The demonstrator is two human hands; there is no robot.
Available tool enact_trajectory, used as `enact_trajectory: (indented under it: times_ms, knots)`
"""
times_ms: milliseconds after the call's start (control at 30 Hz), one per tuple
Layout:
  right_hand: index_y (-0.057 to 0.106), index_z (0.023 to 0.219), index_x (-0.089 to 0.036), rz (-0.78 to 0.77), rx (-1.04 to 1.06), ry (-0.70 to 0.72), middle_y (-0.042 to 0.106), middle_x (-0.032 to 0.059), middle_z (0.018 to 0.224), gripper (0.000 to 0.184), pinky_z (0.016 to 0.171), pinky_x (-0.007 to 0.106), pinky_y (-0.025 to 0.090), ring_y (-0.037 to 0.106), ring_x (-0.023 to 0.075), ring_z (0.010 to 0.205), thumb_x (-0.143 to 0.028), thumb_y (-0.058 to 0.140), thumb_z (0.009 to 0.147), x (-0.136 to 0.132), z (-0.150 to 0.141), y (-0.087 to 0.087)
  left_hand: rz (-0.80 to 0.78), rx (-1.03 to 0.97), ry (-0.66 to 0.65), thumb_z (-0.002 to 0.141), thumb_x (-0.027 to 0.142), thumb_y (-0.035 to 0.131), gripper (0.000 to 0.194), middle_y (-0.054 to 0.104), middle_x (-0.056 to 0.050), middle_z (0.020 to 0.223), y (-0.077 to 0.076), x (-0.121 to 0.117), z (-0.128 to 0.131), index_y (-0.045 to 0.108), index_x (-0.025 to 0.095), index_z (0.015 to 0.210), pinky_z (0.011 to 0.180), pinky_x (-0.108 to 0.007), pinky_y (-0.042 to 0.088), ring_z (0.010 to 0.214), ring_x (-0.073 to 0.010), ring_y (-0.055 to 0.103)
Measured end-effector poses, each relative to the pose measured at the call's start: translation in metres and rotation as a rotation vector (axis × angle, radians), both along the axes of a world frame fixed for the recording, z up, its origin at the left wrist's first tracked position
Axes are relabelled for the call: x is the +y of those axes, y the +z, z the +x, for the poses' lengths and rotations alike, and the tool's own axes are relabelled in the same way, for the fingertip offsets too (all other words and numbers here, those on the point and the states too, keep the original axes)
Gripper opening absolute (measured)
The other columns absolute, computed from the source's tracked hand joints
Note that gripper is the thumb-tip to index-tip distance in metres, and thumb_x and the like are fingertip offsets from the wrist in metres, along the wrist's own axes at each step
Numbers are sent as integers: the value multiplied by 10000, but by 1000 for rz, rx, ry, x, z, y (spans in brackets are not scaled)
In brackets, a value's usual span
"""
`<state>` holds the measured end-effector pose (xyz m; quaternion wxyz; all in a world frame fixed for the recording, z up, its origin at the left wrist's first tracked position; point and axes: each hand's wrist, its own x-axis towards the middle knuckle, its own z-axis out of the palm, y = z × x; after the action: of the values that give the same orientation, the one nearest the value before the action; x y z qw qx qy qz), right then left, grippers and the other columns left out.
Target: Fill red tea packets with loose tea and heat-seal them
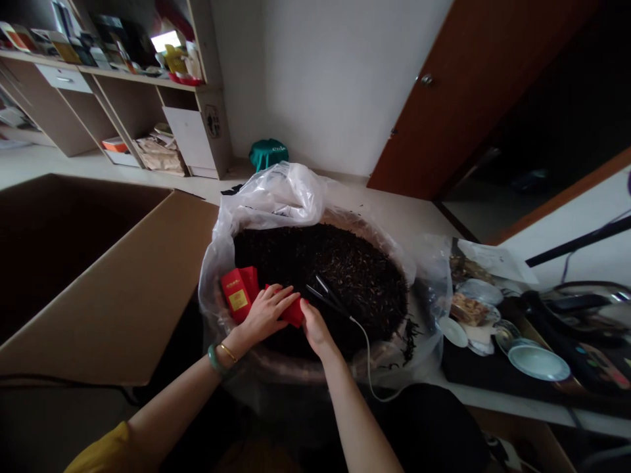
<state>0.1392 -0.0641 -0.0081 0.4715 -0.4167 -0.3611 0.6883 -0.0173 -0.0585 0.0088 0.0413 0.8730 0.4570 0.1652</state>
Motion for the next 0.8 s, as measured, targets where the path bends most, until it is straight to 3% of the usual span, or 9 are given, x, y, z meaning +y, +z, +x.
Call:
enact_trajectory:
  times_ms: [200, 400, 533, 800]
  knots:
    - [679, 1022, -192, 54, -146, 167, 708, 66, 1038, 628, 949, 430, 423, 565, 262, 1115, -727, 489, 754, 4, 10, 13, 77, -66, 15, 769, 220, 639, 624, 500, -109, 1364, -2, -1, 1, 425, 222, 1355, 930, -460, 424, 1197, -317, 425]
    - [649, 1101, -206, 51, -64, 303, 677, 77, 1126, 659, 1016, 445, 370, 508, 247, 1204, -734, 422, 781, 7, 6, 27, 147, -90, 30, 810, 146, 545, 549, 524, -130, 1289, -8, 2, 2, 421, 163, 1344, 976, -427, 407, 1129, -277, 469]
    - [642, 1116, -215, 58, -68, 293, 675, 72, 1133, 639, 1034, 449, 359, 508, 246, 1210, -721, 423, 794, 6, 2, 27, 94, -86, 39, 804, 150, 549, 596, 519, -115, 1293, -9, 3, 1, 373, 184, 1373, 951, -430, 425, 1119, -275, 479]
    - [677, 1033, -186, 75, -114, 282, 714, 71, 1000, 650, 979, 411, 413, 574, 240, 1113, -735, 436, 781, 10, 0, 30, -10, -93, 90, 748, 167, 643, 605, 558, -100, 1264, -4, 1, 3, 440, 189, 1318, 910, -400, 462, 1088, -274, 502]
